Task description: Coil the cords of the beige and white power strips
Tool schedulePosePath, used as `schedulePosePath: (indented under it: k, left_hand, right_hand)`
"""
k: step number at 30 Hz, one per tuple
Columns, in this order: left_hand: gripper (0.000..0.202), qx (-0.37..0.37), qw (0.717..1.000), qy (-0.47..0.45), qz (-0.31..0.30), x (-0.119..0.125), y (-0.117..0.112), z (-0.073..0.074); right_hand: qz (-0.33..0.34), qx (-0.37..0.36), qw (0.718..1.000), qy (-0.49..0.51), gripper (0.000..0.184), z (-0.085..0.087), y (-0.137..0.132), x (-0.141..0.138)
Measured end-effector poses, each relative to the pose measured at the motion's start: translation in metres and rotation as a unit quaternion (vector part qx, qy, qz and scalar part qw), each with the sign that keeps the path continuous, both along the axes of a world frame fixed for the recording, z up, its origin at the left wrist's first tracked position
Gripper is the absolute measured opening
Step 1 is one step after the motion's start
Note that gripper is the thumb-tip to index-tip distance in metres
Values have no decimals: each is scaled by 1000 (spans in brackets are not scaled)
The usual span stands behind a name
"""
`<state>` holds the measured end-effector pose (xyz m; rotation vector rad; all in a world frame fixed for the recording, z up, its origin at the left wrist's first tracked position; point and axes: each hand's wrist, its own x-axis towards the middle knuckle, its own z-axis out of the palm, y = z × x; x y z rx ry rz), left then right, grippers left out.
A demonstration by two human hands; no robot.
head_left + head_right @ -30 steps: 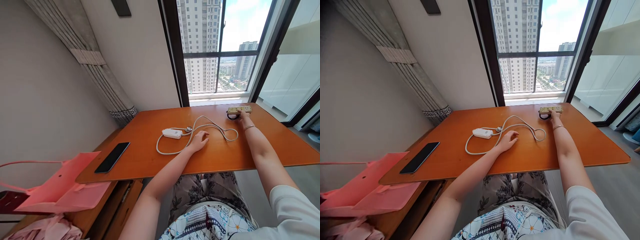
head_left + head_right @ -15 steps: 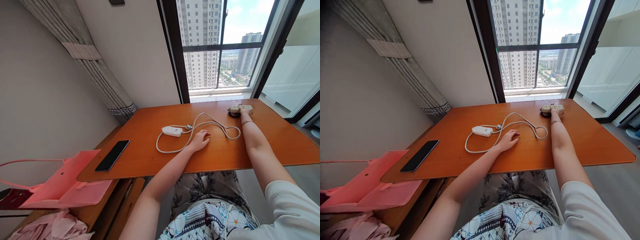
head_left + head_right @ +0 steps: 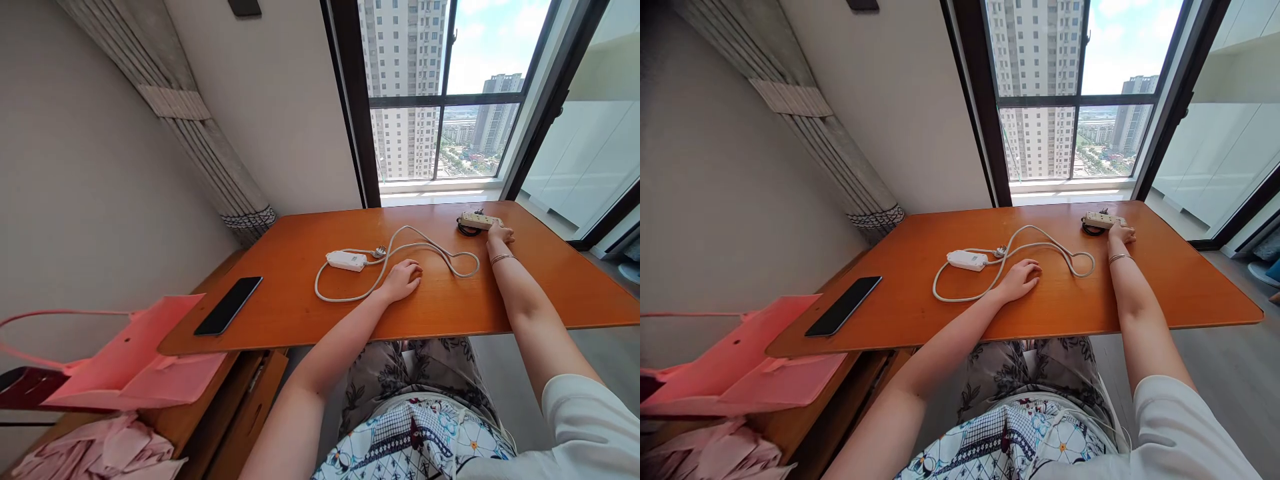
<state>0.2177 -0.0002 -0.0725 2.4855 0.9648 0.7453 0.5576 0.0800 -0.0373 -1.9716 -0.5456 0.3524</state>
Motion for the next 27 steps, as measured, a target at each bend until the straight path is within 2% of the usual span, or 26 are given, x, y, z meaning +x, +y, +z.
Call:
schedulePosePath:
  k: [2,4,7,11,15,18,20,22,24,27]
  left_hand:
    - [22,3,1000,7,1,1,0,0]
    - [23,5,1000,11,1,1,0,0]
    - [23,10,1000,1,-12,1,-3,4]
    - [24,38,998,-47,-37,1,-13,15]
    - [26,81,983,-163,5,-6,-17,28]
    - [34,82,970,-213,89,-25,-7,36]
    - [39,70,967,-182,165,-43,4,41]
    - [37,43,971,-92,216,-61,15,44]
    - [31,11,977,7,211,-74,24,46]
    - [24,5,976,145,160,-79,28,47]
  right_hand:
    - [-20,20,1000,10,36,0,-7,-7]
    - [8,48,999,10,38,2,-13,-18]
    - [138,85,987,9,34,7,-19,-40]
    - [340,66,938,7,26,12,-25,-70]
    - [429,-8,903,-14,54,9,-32,-86]
    - [453,-74,887,-40,76,7,-41,-87]
    - [463,-106,878,-63,84,8,-47,-85]
    - [470,-127,869,-84,82,10,-51,-83]
    - [473,-140,864,-102,73,13,-53,-84]
    - [480,-142,858,-116,61,13,-52,-90]
